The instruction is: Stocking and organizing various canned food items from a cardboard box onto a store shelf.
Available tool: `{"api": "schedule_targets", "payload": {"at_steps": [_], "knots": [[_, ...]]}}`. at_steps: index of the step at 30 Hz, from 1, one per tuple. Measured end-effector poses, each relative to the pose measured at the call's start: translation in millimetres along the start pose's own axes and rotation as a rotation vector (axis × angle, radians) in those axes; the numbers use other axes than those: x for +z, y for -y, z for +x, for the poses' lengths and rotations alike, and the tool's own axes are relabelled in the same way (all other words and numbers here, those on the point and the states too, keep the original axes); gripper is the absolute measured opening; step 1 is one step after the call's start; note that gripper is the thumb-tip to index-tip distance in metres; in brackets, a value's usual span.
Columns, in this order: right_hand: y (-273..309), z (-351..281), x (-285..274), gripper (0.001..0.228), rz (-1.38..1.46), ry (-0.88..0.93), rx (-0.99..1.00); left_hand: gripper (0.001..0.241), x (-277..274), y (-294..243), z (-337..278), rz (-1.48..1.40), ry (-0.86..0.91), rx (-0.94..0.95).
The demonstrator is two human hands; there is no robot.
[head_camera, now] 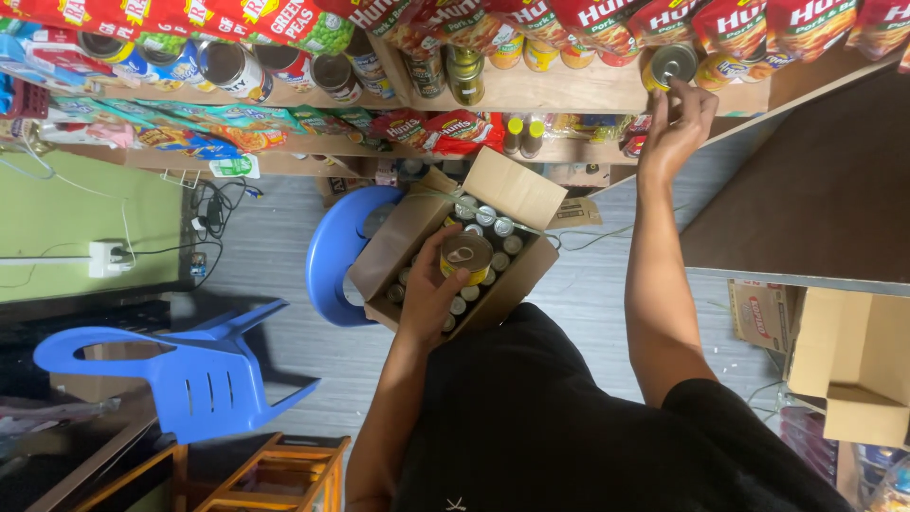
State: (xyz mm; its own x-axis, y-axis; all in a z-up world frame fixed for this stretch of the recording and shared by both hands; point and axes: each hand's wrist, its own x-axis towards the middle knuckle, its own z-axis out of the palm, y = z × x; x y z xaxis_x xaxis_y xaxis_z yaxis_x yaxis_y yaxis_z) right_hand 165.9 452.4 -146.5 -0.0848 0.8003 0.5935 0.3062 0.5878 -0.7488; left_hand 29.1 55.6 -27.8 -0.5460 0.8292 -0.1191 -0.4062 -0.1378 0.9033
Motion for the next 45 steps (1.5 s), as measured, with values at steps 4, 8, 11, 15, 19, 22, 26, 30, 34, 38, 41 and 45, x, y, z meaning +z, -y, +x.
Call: {"api": "schedule_targets", "payload": {"at_steps": [4,8,11,15,19,22,26,30,34,38,41,45], "knots": [[40.0,1.9,-10.6,0.042,-0.003,0.017,-0.135,0.066,1.0,0.7,4.4,0.037,0.005,0.062],[80.6,-37.6,-18.4,0.024,0.206,0.118,0.116,0.058,1.6,6.9,11.9,-0.009,-0.017,0.041],[97.7,-81.5,-26.4,0.012,0.527,0.433,0.239,0.055,-1.5,20.0,15.7,0.019,-0.085,-0.044],[196.0,-92.7,-46.0,0.035,0.782,0.908,0.391,0.052,5.1,29.3,24.1,0.06,-0.098,0.027],[211.0,-108.7,-55.7,0.05,0.844,1.201,0.532,0.07,28.9,15.2,20.2,0.355,-0.211,0.297],[221.8,-109.4,-50.1,0.051,0.802,1.224,0.514,0.073,36.1,4.2,12.8,0.862,-0.302,0.498],[215.4,-110.3,-46.1,0.053,0.942,1.174,0.497,0.083,45.4,-2.5,11.4,0.971,-0.365,0.627],[216.7,-95.0,-49.5,0.065,1.088,1.194,0.694,0.081,41.1,-5.7,3.7,0.735,-0.273,0.495],[234.4,-81.5,-55.7,0.072,1.053,1.281,0.633,0.069,31.7,17.6,5.2,0.93,-0.301,0.679],[226.2,-90.4,-51.7,0.068,0.885,1.234,0.615,0.064,22.3,32.9,7.2,0.906,-0.251,0.726],[230.2,-86.5,-50.4,0.066,0.891,1.231,0.628,0.068,23.7,20.4,5.7,0.975,-0.293,0.673],[224.2,-83.9,-50.4,0.073,1.087,1.307,0.591,0.079,19.0,2.0,4.4,0.721,-0.245,0.563]]}}
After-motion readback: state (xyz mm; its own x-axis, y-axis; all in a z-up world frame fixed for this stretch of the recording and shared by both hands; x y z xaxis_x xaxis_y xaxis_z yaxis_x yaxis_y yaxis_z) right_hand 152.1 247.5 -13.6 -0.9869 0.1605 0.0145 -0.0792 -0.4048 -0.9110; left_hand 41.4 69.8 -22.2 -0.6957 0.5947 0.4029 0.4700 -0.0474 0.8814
